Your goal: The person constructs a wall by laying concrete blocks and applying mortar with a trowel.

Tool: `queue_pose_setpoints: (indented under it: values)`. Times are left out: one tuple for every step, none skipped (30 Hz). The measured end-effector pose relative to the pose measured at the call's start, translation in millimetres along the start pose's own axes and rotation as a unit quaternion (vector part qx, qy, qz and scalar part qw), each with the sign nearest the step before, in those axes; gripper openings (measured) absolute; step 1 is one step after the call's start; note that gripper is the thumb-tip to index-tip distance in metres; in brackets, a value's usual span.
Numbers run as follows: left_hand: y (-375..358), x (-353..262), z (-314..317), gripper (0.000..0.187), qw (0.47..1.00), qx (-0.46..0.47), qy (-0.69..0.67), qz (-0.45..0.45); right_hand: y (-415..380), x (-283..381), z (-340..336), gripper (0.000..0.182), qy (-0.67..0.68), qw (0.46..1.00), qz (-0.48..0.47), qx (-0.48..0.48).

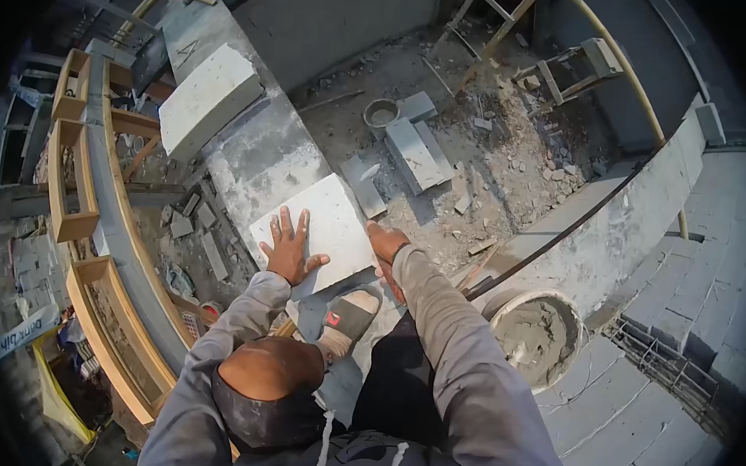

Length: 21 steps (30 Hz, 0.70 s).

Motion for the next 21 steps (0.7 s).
queue_pose_setpoints:
  values:
    - [7, 3, -6, 0.105, 1.000, -0.012, 0.009, 0.005, 9, 4, -6, 0.065, -0.004, 1.000, -0.018, -0.015]
    - [8, 8, -4, 0.105, 1.000, -0.019, 0.013, 0.002, 18, 2, -7, 0.063, -0.013, 0.999, -0.029, -0.026]
    - [-24, 7, 24, 0.105, 1.000, 0.027, -0.002, -0.016, -14, -26, -3, 0.063, -0.021, 1.000, 0.019, -0.008]
    - [-23, 7, 22, 0.106, 1.000, 0.013, 0.003, 0.000, -30, 5, -13, 0.063, 0.023, 0.999, -0.040, -0.024]
    - [-14, 3, 14, 0.107, 1.000, -0.009, 0.009, 0.023, -44, 42, -30, 0.063, 0.067, 0.991, -0.108, -0.046]
    - [-6, 2, 11, 0.107, 0.999, -0.014, 0.023, 0.019, -53, 72, -43, 0.063, 0.109, 0.980, -0.157, -0.058]
    - [-6, 0, 11, 0.107, 0.999, -0.012, 0.026, 0.019, -65, 90, -50, 0.062, 0.149, 0.967, -0.197, -0.066]
    - [-6, 0, 11, 0.106, 1.000, -0.011, 0.021, 0.018, -72, 94, -49, 0.062, 0.151, 0.967, -0.196, -0.064]
    - [-7, 0, 10, 0.106, 1.000, -0.010, 0.017, 0.018, -82, 102, -52, 0.059, 0.148, 0.959, -0.226, -0.082]
    - [-8, 1, 9, 0.106, 1.000, -0.010, 0.017, 0.018, -89, 108, -55, 0.056, 0.143, 0.950, -0.257, -0.101]
    - [-8, 0, 8, 0.105, 1.000, -0.012, 0.020, 0.019, -75, 90, -38, 0.058, 0.125, 0.971, -0.196, -0.062]
    - [-9, -1, 8, 0.105, 0.999, -0.013, 0.023, 0.021, -51, 60, -17, 0.060, 0.107, 0.985, -0.132, -0.025]
    - [-10, -2, 10, 0.105, 0.999, -0.014, 0.023, 0.025, -2, 16, -4, 0.063, 0.000, 0.994, -0.090, -0.055]
    - [-11, 0, 14, 0.105, 0.999, -0.009, 0.026, 0.019, 13, 1, -7, 0.064, -0.049, 0.994, -0.071, -0.073]
    - [-6, 3, 12, 0.105, 0.999, -0.008, 0.030, 0.015, 28, -14, -10, 0.065, -0.098, 0.990, -0.050, -0.090]
    - [0, 1, 6, 0.105, 0.999, -0.010, 0.030, 0.013, 9, -11, -12, 0.062, -0.039, 0.998, -0.028, -0.044]
    - [0, 0, 4, 0.106, 0.999, -0.021, 0.024, 0.020, -14, -14, -10, 0.059, 0.015, 1.000, 0.004, 0.008]
    - [-7, 1, 8, 0.107, 0.999, -0.026, 0.022, 0.028, -44, 11, -23, 0.059, 0.044, 0.999, -0.021, -0.018]
    - [-8, 0, 11, 0.107, 0.999, -0.023, 0.022, 0.028, -49, 32, -29, 0.060, 0.084, 0.993, -0.079, -0.020]
    - [-6, 1, 11, 0.107, 0.999, -0.021, 0.019, 0.028, -55, 52, -35, 0.060, 0.124, 0.982, -0.141, -0.023]
    - [-6, 2, 11, 0.108, 0.999, -0.018, 0.015, 0.026, -66, 62, -37, 0.060, 0.124, 0.982, -0.143, -0.022]
Point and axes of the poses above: each hand's wrist, its own y-axis towards the middle knuckle, its own z-axis out of the palm, x = y × z, the point moved 9 cm from there along y, towards the middle knuckle, and after that the axes turned 14 degrees about -y, right-handed, at the moved point
